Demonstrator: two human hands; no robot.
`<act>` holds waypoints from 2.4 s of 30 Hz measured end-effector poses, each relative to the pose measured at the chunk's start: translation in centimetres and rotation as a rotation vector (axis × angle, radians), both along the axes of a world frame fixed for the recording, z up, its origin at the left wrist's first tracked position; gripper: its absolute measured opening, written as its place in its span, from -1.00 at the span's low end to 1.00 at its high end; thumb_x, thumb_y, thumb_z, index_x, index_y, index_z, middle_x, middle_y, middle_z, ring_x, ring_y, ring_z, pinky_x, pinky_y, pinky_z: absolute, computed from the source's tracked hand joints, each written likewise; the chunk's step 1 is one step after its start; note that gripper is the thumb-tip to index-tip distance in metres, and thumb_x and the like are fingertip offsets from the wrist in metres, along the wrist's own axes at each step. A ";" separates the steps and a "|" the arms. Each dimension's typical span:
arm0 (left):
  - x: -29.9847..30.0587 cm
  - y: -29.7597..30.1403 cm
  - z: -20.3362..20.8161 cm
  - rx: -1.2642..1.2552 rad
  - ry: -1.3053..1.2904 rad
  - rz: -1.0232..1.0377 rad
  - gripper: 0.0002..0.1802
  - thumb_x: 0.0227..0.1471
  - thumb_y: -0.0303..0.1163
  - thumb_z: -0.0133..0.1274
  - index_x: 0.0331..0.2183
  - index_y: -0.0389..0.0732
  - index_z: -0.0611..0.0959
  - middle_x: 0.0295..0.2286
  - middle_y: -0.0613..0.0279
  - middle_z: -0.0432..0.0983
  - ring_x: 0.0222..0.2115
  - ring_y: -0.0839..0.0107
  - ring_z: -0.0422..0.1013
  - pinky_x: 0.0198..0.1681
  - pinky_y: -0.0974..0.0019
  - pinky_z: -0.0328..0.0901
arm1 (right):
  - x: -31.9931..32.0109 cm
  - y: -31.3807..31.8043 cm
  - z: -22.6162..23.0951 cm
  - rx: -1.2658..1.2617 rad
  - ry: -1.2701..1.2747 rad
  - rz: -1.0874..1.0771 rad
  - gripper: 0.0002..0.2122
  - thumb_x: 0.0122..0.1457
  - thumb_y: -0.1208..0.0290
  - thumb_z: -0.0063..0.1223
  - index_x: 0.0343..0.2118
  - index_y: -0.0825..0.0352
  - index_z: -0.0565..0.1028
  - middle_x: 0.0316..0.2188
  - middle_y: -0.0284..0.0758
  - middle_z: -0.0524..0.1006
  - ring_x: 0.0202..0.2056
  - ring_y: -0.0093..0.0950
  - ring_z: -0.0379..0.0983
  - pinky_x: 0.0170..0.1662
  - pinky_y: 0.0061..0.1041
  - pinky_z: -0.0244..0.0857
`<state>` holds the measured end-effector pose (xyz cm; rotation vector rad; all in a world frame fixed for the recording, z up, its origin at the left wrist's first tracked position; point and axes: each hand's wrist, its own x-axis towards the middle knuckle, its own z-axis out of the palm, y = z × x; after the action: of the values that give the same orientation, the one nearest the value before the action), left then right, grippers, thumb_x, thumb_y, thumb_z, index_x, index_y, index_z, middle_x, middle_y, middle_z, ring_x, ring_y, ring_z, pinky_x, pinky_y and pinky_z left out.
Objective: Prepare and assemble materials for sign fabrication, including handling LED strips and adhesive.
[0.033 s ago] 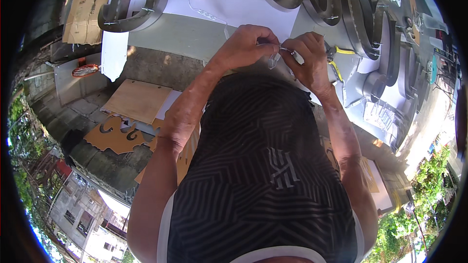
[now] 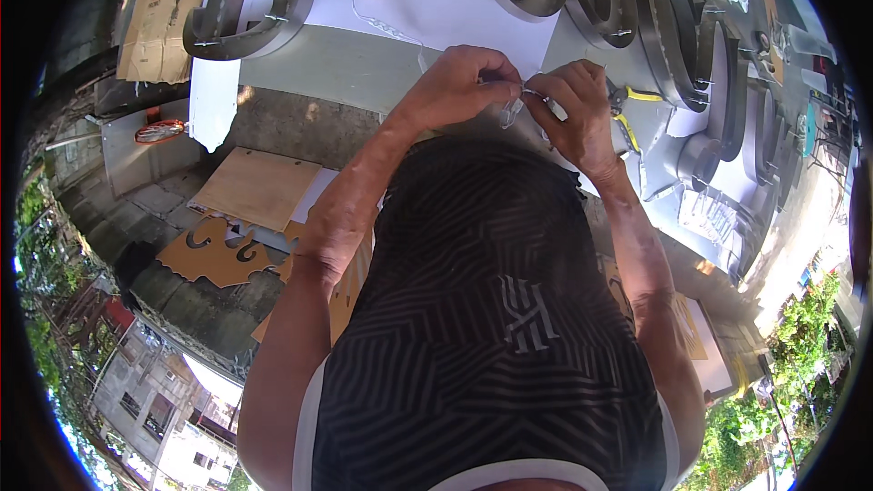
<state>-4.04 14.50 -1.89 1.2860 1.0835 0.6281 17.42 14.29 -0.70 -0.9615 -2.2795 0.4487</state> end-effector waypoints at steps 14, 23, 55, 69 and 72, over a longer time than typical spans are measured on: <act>-0.5 0.5 -0.5 -0.101 -0.066 -0.091 -0.77 0.02 -0.40 0.29 -0.27 -0.31 0.70 -0.45 0.27 0.62 -0.50 0.59 0.45 -0.43 0.48 0.39 | 0.7 -0.4 -1.4 0.220 -0.099 0.035 -0.71 -0.10 0.45 0.37 -0.28 0.19 0.53 -0.45 -0.50 0.44 -0.38 -0.50 0.41 -0.01 -0.29 0.16; -0.3 0.1 -1.0 -0.142 -0.104 -0.101 -0.78 0.02 -0.43 0.26 -0.27 -0.32 0.69 -0.44 0.26 0.62 -0.52 0.59 0.44 -0.42 0.48 0.38 | 0.6 -0.9 -1.9 0.324 -0.137 0.027 -0.65 -0.17 0.47 0.37 -0.25 0.20 0.52 -0.44 -0.49 0.46 -0.40 -0.51 0.43 -0.02 -0.25 0.20; 0.7 -0.9 -1.1 0.109 0.018 0.109 -0.80 -0.02 -0.35 0.25 -0.32 -0.23 0.73 -0.44 0.26 0.66 -0.43 0.49 0.53 -0.32 0.39 0.39 | -0.4 -2.1 -0.9 -0.284 0.193 -0.221 -0.81 0.04 0.58 0.26 -0.28 0.28 0.52 -0.44 -0.35 0.56 -0.46 -0.42 0.47 -0.19 -0.42 0.25; 0.8 -0.5 -0.2 0.008 0.005 0.103 -0.78 -0.04 -0.33 0.26 -0.34 -0.27 0.73 -0.47 0.24 0.65 -0.44 0.52 0.51 -0.32 0.40 0.35 | -0.4 -2.0 -1.8 0.179 0.072 -0.187 -0.66 -0.09 0.58 0.32 -0.19 0.21 0.59 -0.46 -0.46 0.50 -0.44 -0.48 0.40 -0.18 -0.38 0.17; 0.8 -0.6 -1.2 0.054 -0.007 0.101 -0.79 -0.04 -0.36 0.25 -0.35 -0.28 0.73 -0.46 0.22 0.66 -0.44 0.49 0.52 -0.31 0.37 0.36 | -0.4 -1.9 -1.6 0.155 0.067 -0.163 -0.65 -0.11 0.59 0.32 -0.18 0.22 0.59 -0.45 -0.45 0.48 -0.43 -0.48 0.40 -0.18 -0.37 0.18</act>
<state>-3.28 13.87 -3.08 1.2799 1.1375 0.7418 17.03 12.36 -2.32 -1.0266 -2.1214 0.2275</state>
